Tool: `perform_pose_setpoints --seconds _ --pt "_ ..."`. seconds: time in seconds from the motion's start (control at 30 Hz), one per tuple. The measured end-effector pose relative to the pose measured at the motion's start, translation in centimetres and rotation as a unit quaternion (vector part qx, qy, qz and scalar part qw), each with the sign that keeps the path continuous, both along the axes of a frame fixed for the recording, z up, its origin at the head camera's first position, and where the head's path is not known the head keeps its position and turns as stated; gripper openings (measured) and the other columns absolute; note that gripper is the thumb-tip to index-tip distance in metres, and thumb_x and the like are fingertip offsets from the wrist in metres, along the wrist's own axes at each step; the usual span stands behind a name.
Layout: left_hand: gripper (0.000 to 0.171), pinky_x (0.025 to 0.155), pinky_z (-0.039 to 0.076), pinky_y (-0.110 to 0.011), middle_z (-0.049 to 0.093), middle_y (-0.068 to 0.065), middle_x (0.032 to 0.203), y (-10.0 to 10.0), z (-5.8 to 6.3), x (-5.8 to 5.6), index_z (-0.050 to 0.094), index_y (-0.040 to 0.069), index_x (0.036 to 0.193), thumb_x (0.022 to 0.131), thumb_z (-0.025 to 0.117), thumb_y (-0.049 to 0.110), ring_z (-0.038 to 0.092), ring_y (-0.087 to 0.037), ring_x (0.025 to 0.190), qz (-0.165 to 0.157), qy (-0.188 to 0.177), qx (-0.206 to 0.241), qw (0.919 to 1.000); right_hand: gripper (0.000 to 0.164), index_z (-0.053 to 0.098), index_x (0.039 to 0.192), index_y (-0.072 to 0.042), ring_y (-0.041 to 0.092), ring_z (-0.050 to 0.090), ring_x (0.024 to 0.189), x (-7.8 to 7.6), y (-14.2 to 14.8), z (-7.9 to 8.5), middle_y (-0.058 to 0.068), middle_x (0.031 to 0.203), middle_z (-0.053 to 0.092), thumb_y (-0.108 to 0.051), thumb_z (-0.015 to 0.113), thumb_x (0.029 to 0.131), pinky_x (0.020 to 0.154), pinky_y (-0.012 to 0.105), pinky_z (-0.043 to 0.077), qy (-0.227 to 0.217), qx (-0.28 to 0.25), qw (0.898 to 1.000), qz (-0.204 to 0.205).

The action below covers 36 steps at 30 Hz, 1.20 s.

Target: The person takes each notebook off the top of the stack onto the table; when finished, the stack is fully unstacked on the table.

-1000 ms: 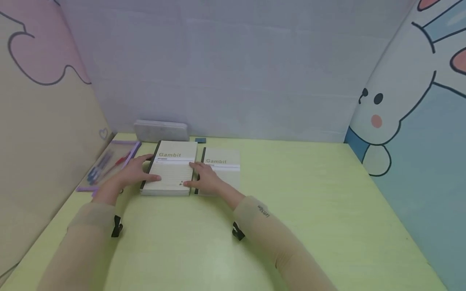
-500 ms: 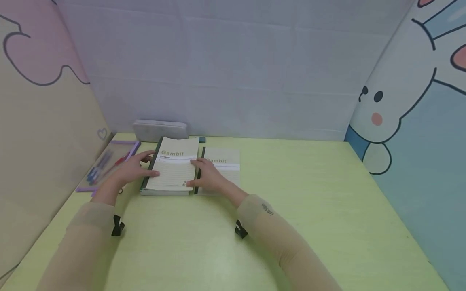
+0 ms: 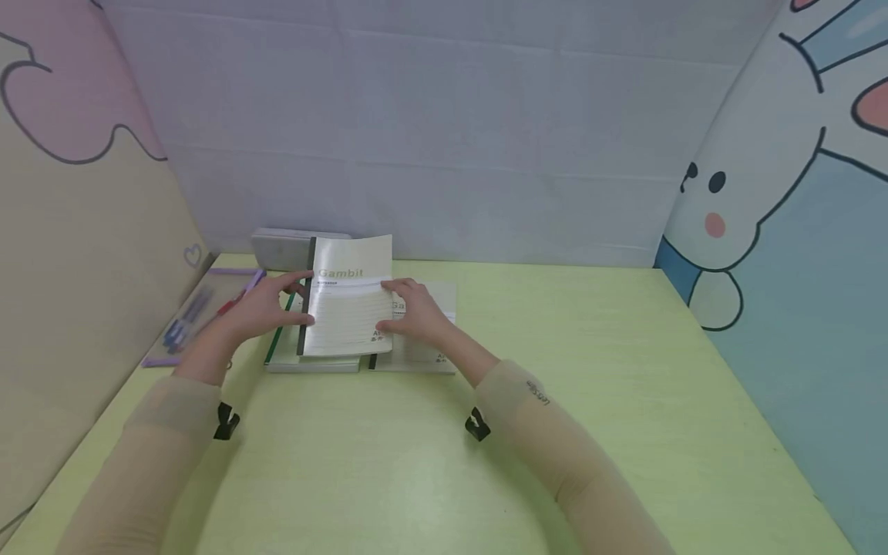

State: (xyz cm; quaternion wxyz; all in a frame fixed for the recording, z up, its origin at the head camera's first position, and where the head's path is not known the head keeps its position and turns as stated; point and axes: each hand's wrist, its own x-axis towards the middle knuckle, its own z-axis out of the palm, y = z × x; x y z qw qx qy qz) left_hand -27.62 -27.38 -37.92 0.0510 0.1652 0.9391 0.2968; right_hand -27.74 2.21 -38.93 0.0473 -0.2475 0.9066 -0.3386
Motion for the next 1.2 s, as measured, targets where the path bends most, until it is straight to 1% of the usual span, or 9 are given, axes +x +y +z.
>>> perform_pose_setpoints --seconds 0.07,0.23,0.37,0.47,0.7,0.83,0.97,1.1,1.2 --pt "0.088 0.086 0.042 -0.049 0.055 -0.018 0.119 0.6 0.4 -0.1 0.033 0.011 0.147 0.076 0.078 0.039 0.048 -0.036 0.112 -0.006 0.006 0.0 1.0 0.077 0.04 0.144 -0.013 0.026 0.038 0.13 -0.1 0.7 0.4 0.007 0.145 0.04 -0.03 0.077 0.078 0.107 0.039 0.034 0.009 -0.007 1.0 -0.001" --pt "0.087 0.098 0.034 -0.057 0.057 -0.017 0.118 2.8 1.8 0.0 0.034 0.01 0.146 0.076 0.078 0.037 0.041 -0.038 0.122 -0.024 0.018 0.003 0.9996 0.076 0.043 0.142 -0.012 0.025 0.045 0.12 -0.2 2.8 0.9 0.007 0.14 0.044 -0.029 0.079 0.077 0.1 0.04 0.04 0.016 -0.012 1.0 -0.017" --pt "0.087 0.099 0.032 -0.056 0.059 -0.014 0.113 4.7 2.6 -0.3 0.037 0.009 0.145 0.074 0.08 0.036 0.043 -0.036 0.12 -0.038 0.038 0.008 0.9985 0.074 0.044 0.141 -0.014 0.026 0.046 0.118 -0.1 4.8 1.3 0.007 0.138 0.046 -0.031 0.078 0.078 0.096 0.041 0.041 0.015 -0.012 0.999 -0.026" --pt "0.087 0.101 0.032 -0.056 0.06 -0.012 0.112 6.1 2.8 -0.8 0.039 0.009 0.144 0.073 0.081 0.035 0.045 -0.035 0.121 -0.049 0.05 0.019 0.9974 0.073 0.044 0.141 -0.015 0.028 0.046 0.118 0.0 6.6 1.8 0.007 0.136 0.047 -0.032 0.077 0.078 0.094 0.043 0.041 0.02 -0.017 0.999 -0.027" --pt "0.089 0.105 0.031 -0.054 0.061 -0.012 0.114 9.8 3.5 -1.6 0.039 0.011 0.145 0.071 0.082 0.037 0.046 -0.035 0.125 -0.077 0.048 0.043 0.9949 0.071 0.045 0.14 -0.014 0.03 0.044 0.12 0.4 10.9 2.9 0.008 0.133 0.048 -0.029 0.077 0.079 0.097 0.049 0.041 0.017 -0.039 0.999 -0.022" --pt "0.09 0.104 0.032 -0.052 0.06 -0.012 0.117 12.2 3.6 -2.0 0.037 0.011 0.145 0.072 0.081 0.038 0.046 -0.032 0.123 -0.092 0.041 0.044 0.994 0.07 0.045 0.14 -0.015 0.03 0.044 0.119 0.4 13.4 2.9 0.008 0.132 0.048 -0.028 0.077 0.079 0.097 0.05 0.041 0.012 -0.04 0.998 -0.037" --pt "0.088 0.104 0.032 -0.05 0.06 -0.01 0.117 14.8 3.2 -2.4 0.035 0.011 0.146 0.074 0.08 0.036 0.045 -0.029 0.123 -0.107 0.041 0.051 0.9921 0.071 0.044 0.141 -0.014 0.031 0.044 0.117 0.5 16.0 3.1 0.01 0.133 0.046 -0.028 0.077 0.079 0.096 0.049 0.041 0.009 -0.042 0.998 -0.055" --pt "0.087 0.107 0.029 -0.049 0.06 -0.005 0.113 17.3 2.4 -2.6 0.036 0.013 0.146 0.075 0.08 0.037 0.044 -0.026 0.123 -0.111 0.04 0.056 0.9915 0.071 0.044 0.141 -0.012 0.034 0.043 0.115 0.7 18.4 3.2 0.012 0.13 0.047 -0.025 0.077 0.079 0.096 0.052 0.04 -0.003 -0.051 0.997 -0.063" --pt "0.086 0.108 0.028 -0.049 0.061 -0.002 0.112 19.0 1.8 -2.7 0.036 0.015 0.146 0.075 0.079 0.038 0.043 -0.024 0.124 -0.107 0.03 0.05 0.9925 0.071 0.043 0.141 -0.01 0.033 0.043 0.113 0.7 19.9 2.8 0.014 0.127 0.047 -0.022 0.077 0.08 0.096 0.053 0.04 -0.01 -0.053 0.996 -0.068"
